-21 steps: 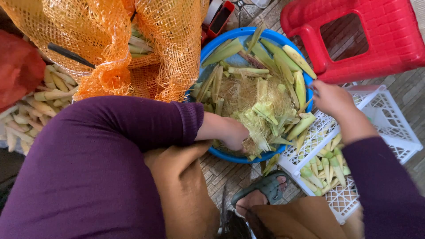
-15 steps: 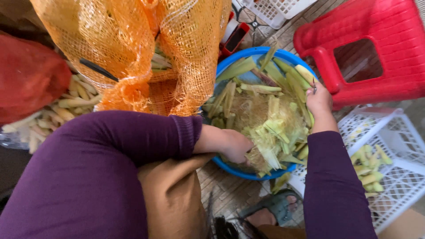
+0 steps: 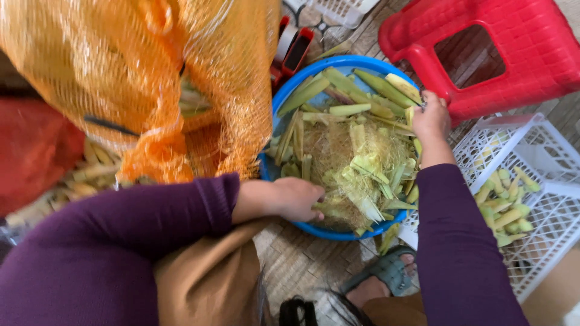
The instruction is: Peeling husks from baby corn and trimming the ends with a knife before placing them in a crate.
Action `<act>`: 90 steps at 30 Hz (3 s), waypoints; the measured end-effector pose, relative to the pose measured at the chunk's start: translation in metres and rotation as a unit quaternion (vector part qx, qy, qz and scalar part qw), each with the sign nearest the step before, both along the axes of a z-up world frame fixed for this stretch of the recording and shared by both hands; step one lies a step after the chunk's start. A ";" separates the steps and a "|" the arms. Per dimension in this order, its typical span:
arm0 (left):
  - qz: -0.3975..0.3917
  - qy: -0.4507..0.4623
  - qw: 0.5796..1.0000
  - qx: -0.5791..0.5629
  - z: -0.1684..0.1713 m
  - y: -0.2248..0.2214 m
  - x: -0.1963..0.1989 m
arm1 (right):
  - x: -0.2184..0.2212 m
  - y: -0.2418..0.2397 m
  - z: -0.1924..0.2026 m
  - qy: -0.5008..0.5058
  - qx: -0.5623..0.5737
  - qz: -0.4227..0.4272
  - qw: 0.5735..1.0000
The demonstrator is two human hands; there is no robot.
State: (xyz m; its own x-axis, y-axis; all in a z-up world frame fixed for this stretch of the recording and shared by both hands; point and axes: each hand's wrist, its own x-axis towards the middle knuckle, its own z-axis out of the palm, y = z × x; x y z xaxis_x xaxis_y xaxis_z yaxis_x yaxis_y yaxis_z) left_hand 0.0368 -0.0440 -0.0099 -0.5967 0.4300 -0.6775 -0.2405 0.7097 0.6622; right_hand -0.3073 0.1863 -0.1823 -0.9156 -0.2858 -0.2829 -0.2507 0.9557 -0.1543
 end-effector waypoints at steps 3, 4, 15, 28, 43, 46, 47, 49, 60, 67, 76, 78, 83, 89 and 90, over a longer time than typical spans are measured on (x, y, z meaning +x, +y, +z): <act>-0.006 0.012 1.000 -0.005 0.005 -0.011 -0.001 | -0.021 0.018 -0.037 -0.039 -0.004 -0.009 0.999; -0.021 0.020 1.000 -0.007 0.004 -0.011 -0.005 | -0.021 0.018 -0.040 -0.030 -0.007 -0.023 0.999; 0.202 -0.031 0.978 0.052 0.057 -0.029 -0.028 | 0.024 -0.019 0.026 -0.084 0.029 0.042 0.995; 0.421 0.137 0.719 0.536 0.021 0.049 -0.074 | 0.204 0.038 0.300 -0.253 -0.294 -0.049 0.920; 0.223 0.228 0.941 0.116 0.066 0.055 -0.062 | 0.231 0.040 0.248 -0.260 -0.531 0.062 0.805; 0.212 0.228 0.945 0.097 0.074 0.056 -0.066 | 0.226 0.042 0.242 -0.258 -0.539 0.066 0.799; 0.202 0.234 0.947 0.083 0.076 0.057 -0.066 | 0.226 0.042 0.242 -0.261 -0.547 0.060 0.793; 0.193 0.238 0.949 0.068 0.077 0.059 -0.066 | 0.227 0.041 0.240 -0.266 -0.554 0.055 0.787; 0.124 0.369 0.918 -0.081 0.053 0.074 -0.050 | 0.232 0.030 0.207 -0.251 -0.563 -0.052 0.785; 0.194 0.245 0.950 0.014 0.048 0.051 -0.059 | 0.220 0.018 0.229 -0.319 -0.515 -0.021 0.795; 0.197 0.214 0.946 0.143 0.031 0.049 -0.033 | 0.229 0.026 0.182 -0.373 -0.575 -0.047 0.727; 0.228 0.175 0.934 0.214 0.028 0.042 -0.030 | 0.222 0.027 0.177 -0.406 -0.559 -0.119 0.713; 0.386 0.040 0.843 0.374 0.026 0.023 -0.028 | 0.213 0.018 0.188 -0.426 -0.476 -0.177 0.749; 0.456 0.063 0.808 0.367 0.009 0.028 -0.035 | 0.215 -0.006 0.204 -0.371 -0.488 -0.113 0.782; 0.482 0.000 0.807 0.342 0.007 0.032 -0.028 | 0.225 -0.004 0.200 -0.367 -0.459 -0.120 0.800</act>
